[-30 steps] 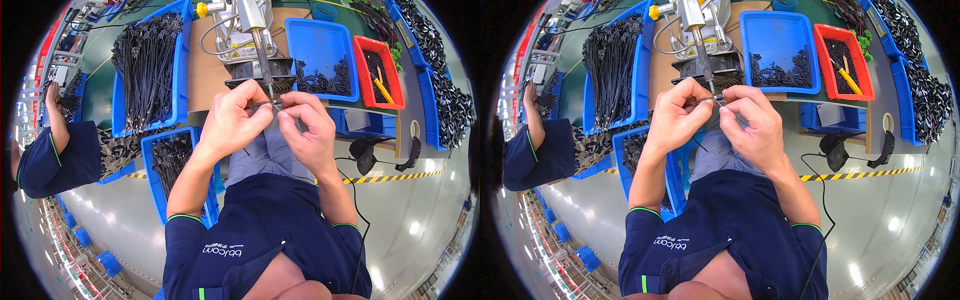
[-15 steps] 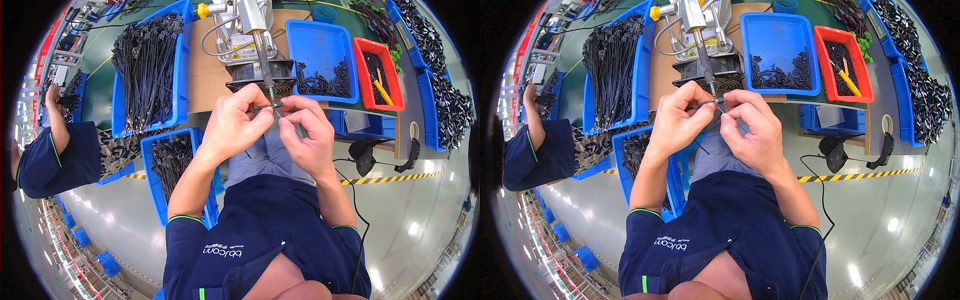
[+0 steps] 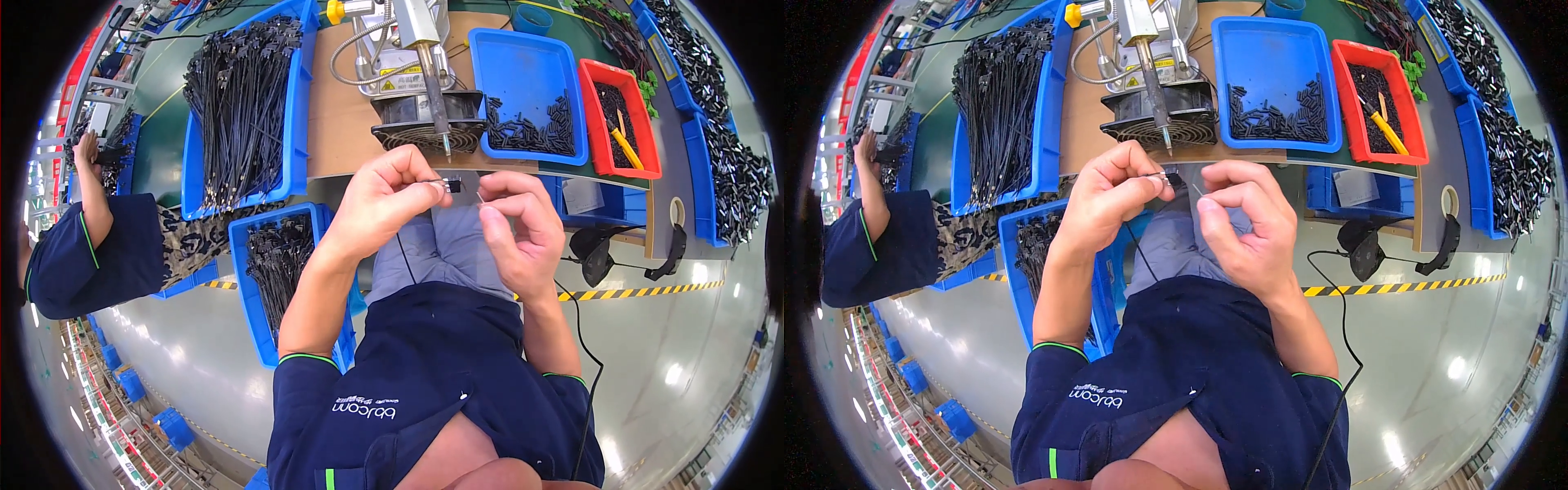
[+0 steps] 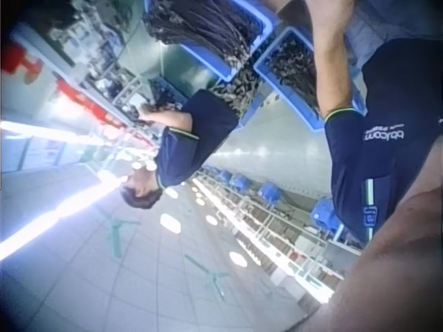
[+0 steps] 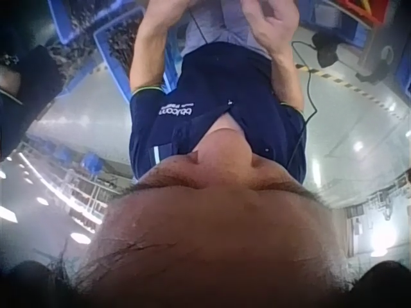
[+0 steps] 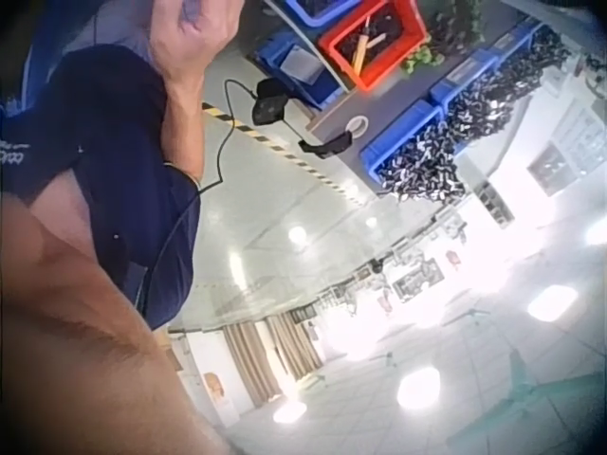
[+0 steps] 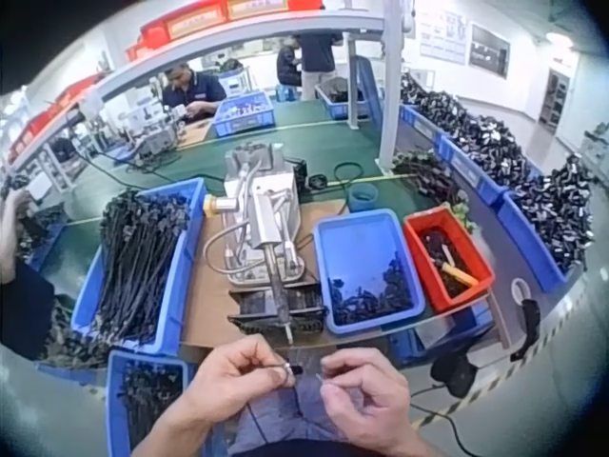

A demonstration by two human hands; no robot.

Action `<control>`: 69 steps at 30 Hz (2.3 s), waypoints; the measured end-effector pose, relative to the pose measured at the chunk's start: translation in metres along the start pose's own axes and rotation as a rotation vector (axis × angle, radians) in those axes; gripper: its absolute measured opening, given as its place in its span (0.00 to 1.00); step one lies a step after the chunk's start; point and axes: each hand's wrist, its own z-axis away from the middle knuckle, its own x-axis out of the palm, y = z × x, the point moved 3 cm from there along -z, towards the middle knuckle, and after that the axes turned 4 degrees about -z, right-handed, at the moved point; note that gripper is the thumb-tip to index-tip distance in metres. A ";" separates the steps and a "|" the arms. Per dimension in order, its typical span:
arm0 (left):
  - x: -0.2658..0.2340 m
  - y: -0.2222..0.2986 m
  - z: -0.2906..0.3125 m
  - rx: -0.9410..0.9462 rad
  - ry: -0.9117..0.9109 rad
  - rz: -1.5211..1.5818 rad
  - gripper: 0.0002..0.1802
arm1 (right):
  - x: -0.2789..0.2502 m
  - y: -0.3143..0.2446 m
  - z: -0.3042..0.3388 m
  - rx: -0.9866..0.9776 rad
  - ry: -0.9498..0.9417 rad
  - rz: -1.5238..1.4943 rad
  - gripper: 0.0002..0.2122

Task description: The person assembles electronic cable harnesses and connectors by hand at a factory workstation, taking components from plastic bins and inspecting them.

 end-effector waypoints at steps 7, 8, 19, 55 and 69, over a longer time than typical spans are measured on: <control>-0.024 -0.021 0.023 -0.056 0.023 0.031 0.05 | 0.005 0.011 0.015 0.051 -0.038 -0.032 0.03; -0.030 -0.030 0.032 -0.042 0.066 -0.100 0.06 | 0.007 0.015 0.019 0.076 -0.057 -0.020 0.03; -0.147 -0.072 0.173 -0.346 0.720 -1.197 0.14 | 0.023 0.054 0.059 0.360 -0.232 0.012 0.02; -0.285 0.087 -0.060 0.144 0.850 -1.516 0.15 | -0.021 0.030 0.074 0.412 -0.114 0.216 0.02; -0.133 0.195 0.079 0.819 0.396 -0.902 0.04 | -0.071 0.046 -0.081 0.100 0.005 0.844 0.09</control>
